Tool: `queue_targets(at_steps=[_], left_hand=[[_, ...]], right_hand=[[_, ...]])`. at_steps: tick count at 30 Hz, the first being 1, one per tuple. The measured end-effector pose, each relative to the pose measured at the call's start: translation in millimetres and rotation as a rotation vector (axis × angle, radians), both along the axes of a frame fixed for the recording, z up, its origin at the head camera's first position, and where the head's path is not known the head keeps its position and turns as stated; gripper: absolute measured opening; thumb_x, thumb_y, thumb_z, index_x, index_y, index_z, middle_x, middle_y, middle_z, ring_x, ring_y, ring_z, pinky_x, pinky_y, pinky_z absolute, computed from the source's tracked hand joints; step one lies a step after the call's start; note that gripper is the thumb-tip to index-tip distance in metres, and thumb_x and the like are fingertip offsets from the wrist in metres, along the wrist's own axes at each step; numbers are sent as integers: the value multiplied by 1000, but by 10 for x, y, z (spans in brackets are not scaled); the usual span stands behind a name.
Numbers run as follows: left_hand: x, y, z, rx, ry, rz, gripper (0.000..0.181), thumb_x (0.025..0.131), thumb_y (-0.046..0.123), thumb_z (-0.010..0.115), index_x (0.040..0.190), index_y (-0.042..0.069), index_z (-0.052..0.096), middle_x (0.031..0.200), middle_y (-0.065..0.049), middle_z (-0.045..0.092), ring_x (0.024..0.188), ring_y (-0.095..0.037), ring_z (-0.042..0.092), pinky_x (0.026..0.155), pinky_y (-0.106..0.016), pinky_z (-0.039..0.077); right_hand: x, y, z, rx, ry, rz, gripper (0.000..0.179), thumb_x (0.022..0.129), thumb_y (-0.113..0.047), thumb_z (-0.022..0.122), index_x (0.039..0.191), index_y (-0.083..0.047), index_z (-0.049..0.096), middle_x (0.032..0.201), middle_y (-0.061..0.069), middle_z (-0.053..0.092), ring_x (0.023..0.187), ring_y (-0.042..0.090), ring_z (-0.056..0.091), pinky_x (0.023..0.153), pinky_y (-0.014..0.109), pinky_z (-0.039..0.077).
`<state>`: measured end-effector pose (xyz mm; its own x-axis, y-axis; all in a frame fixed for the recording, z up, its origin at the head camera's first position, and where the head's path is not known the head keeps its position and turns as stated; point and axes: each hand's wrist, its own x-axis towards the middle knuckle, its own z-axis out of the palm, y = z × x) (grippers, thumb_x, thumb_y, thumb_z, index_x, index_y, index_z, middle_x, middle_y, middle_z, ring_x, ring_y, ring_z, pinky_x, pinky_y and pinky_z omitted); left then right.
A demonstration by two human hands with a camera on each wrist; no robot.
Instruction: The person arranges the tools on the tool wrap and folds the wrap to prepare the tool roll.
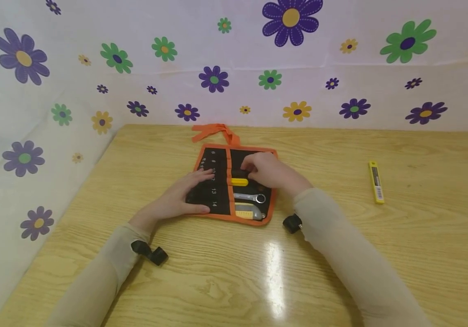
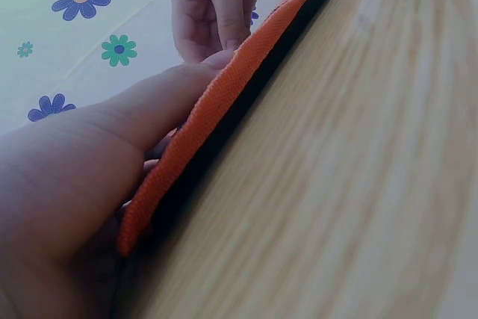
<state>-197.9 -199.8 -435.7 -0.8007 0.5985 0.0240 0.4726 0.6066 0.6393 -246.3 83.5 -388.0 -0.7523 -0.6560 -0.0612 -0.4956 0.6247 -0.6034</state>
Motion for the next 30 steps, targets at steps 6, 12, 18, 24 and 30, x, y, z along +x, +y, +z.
queue_targets(at_steps=[6, 12, 18, 24, 30], left_hand=[[0, 2, 3, 1, 4, 3, 82, 81, 43, 75, 149, 20, 35, 156, 5, 24, 144, -17, 12, 113, -51, 11], [6, 7, 13, 2, -5, 3, 82, 80, 44, 75, 149, 21, 35, 156, 5, 24, 144, -17, 12, 113, -51, 11], [4, 1, 5, 5, -8, 5, 82, 80, 43, 75, 149, 20, 35, 156, 5, 24, 144, -16, 12, 113, -50, 11], [7, -1, 14, 2, -5, 6, 82, 81, 43, 75, 149, 19, 35, 156, 5, 25, 144, -16, 13, 113, -50, 12], [3, 7, 11, -3, 3, 2, 82, 81, 43, 75, 148, 19, 36, 155, 5, 25, 144, -16, 14, 113, -49, 12]], right_hand=[[64, 150, 37, 5, 7, -33, 22, 91, 4, 59, 112, 5, 64, 107, 17, 65, 97, 29, 62, 86, 44, 50], [159, 362, 102, -7, 21, -82, 21, 90, 4, 60, 111, 5, 65, 105, 16, 66, 95, 29, 62, 84, 46, 50], [200, 608, 104, 0, 40, -125, 21, 91, 1, 60, 111, 2, 66, 104, 14, 67, 93, 27, 61, 82, 46, 51], [236, 838, 100, 20, 51, -147, 20, 90, 0, 62, 110, 2, 66, 106, 14, 66, 93, 28, 61, 82, 47, 51], [283, 1103, 94, 25, 93, -162, 22, 90, -3, 64, 111, 2, 65, 107, 16, 66, 93, 29, 62, 82, 49, 50]])
